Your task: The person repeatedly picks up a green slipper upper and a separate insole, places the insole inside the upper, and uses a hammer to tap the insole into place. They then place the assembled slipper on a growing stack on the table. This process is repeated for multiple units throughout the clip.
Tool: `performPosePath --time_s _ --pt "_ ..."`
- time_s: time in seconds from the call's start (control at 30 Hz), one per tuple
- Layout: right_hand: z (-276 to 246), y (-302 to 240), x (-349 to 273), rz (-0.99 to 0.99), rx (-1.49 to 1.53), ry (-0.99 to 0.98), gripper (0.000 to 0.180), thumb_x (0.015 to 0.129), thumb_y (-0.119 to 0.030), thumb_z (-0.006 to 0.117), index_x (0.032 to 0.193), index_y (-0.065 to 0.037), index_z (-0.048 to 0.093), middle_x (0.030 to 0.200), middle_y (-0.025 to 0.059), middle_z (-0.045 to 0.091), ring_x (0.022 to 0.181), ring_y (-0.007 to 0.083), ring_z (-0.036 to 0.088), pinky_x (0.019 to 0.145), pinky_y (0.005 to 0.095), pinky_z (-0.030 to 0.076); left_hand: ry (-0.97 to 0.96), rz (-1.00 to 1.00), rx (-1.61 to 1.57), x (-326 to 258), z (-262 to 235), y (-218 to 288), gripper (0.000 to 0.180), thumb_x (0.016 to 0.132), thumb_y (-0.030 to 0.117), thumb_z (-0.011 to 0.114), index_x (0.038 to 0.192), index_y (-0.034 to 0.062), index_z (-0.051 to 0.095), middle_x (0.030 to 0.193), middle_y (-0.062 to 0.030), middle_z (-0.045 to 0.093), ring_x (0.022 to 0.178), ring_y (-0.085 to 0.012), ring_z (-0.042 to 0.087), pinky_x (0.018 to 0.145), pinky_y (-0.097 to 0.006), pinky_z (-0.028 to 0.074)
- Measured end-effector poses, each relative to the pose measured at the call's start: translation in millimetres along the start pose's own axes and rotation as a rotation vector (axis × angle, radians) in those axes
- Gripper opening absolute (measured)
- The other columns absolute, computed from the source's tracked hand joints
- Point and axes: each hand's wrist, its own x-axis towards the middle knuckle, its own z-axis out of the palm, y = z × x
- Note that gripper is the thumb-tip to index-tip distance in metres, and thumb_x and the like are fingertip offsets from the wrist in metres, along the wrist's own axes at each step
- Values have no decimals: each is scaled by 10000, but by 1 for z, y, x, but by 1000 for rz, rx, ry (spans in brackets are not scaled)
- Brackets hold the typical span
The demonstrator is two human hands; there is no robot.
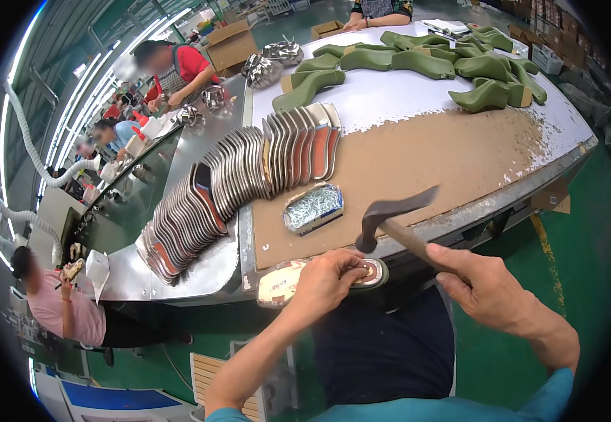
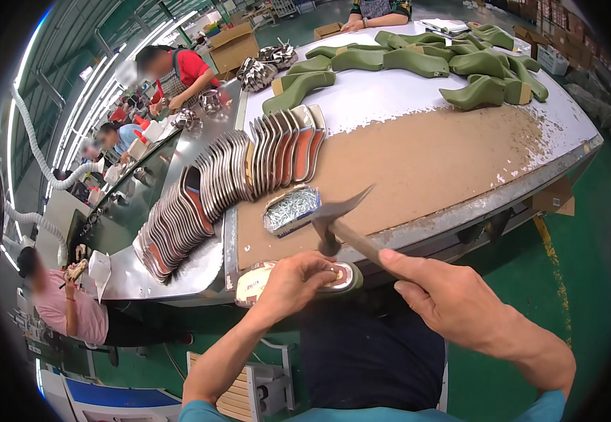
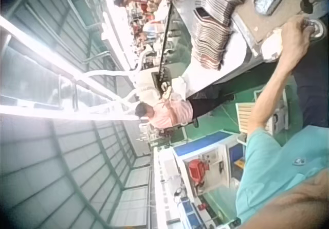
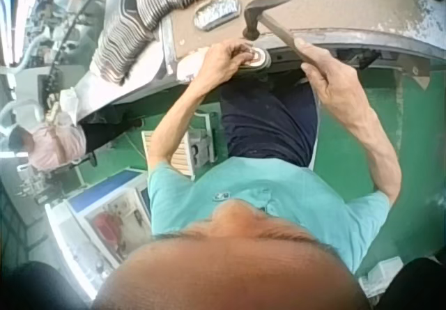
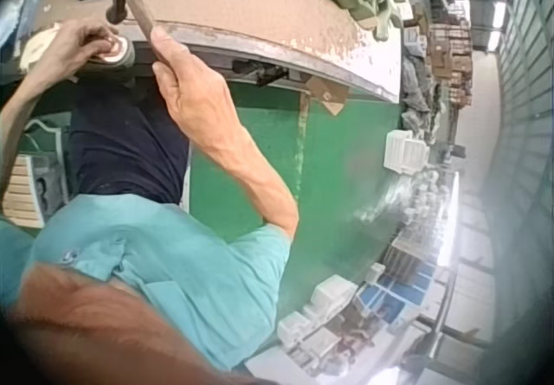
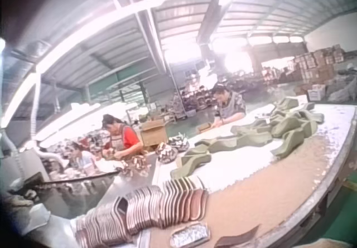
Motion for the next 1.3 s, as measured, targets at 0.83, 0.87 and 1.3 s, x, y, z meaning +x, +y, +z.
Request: performPosePath --time_s 0.83,0.87,1.3 --pt "-26 -8 -38 76 76 127 448 911 -54 580 1334 -17 437 1233 184 591 919 239 667 750 304 519 -55 190 555 -6 -15 -7 535 720 458 747 1112 127 594 953 -105 608 881 -306 600 783 -412 443" --pt "-35 -16 -31 30 42 161 414 923 -72 571 1313 7 458 1218 188 598 892 218 664 723 290 522 -56 192 566 -7 -15 -9 538 725 461 742 1115 125 589 952 -106 604 883 -308 598 785 -414 441" --pt "-39 -30 14 135 -136 -141 498 891 -29 578 1353 -42 392 1073 193 641 1001 316 640 855 352 506 -96 277 860 -9 -7 -12 592 642 390 800 1018 50 493 914 -102 563 896 -277 571 784 -399 408"
